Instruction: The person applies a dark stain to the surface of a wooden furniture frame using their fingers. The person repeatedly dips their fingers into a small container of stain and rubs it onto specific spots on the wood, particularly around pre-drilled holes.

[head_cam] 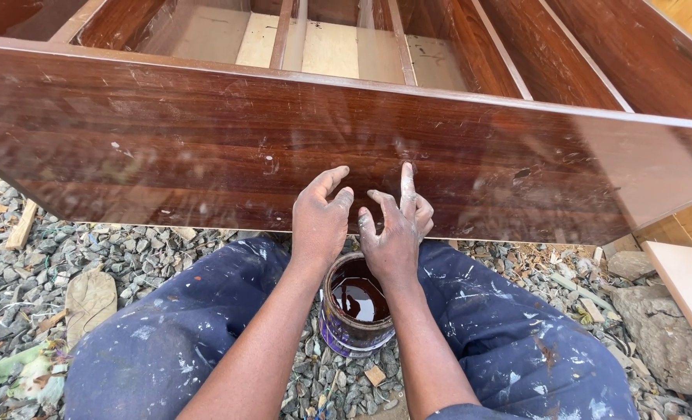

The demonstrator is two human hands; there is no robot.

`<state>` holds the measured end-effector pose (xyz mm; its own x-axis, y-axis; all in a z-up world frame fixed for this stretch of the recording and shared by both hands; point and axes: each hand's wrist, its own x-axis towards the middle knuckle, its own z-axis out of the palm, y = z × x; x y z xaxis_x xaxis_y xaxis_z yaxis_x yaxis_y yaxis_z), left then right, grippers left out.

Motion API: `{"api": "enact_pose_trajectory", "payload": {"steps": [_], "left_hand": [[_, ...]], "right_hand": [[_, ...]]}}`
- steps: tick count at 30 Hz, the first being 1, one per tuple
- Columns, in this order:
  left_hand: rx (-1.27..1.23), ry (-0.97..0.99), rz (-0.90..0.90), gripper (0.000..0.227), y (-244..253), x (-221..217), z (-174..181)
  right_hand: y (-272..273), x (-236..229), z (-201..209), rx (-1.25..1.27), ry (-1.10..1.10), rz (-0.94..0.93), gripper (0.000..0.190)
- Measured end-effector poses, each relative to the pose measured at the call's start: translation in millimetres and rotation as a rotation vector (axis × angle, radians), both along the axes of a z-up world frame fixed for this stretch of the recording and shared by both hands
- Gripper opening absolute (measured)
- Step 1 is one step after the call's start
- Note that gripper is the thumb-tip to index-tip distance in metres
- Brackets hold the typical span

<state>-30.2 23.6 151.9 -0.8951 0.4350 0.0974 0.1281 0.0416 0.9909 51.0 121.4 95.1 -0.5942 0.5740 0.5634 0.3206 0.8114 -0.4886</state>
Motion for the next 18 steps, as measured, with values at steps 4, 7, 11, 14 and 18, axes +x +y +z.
{"api": "enact_pose_trajectory", "payload": {"steps": [4,7,11,14,18], "left_hand": [[-0.002,-0.003,0.001,0.042,0.7,-1.2,-1.3],[-0.007,-0.005,0.000,0.042,2.1,-3.1,-2.8],[-0.019,-0.004,0.005,0.042,1.0,-3.9,-2.7],[-0.026,0.001,0.001,0.042,1.6,-2.5,-3.1],[-0.021,0.001,0.003,0.042,3.8,-5.8,-8.7]], "right_hand": [[0.4,-0.4,-1.9,0.010,-0.007,-0.005,0.025],[1.6,-1.5,-2.4,0.012,-0.001,-0.018,0.025],[1.8,-3.0,-2.4,0.021,-0.003,-0.008,0.026],[-0.7,-1.5,-3.1,0.023,-0.012,-0.015,0.025],[3.5,-2.7,-4.3,0.012,0.008,-0.031,0.026]]}}
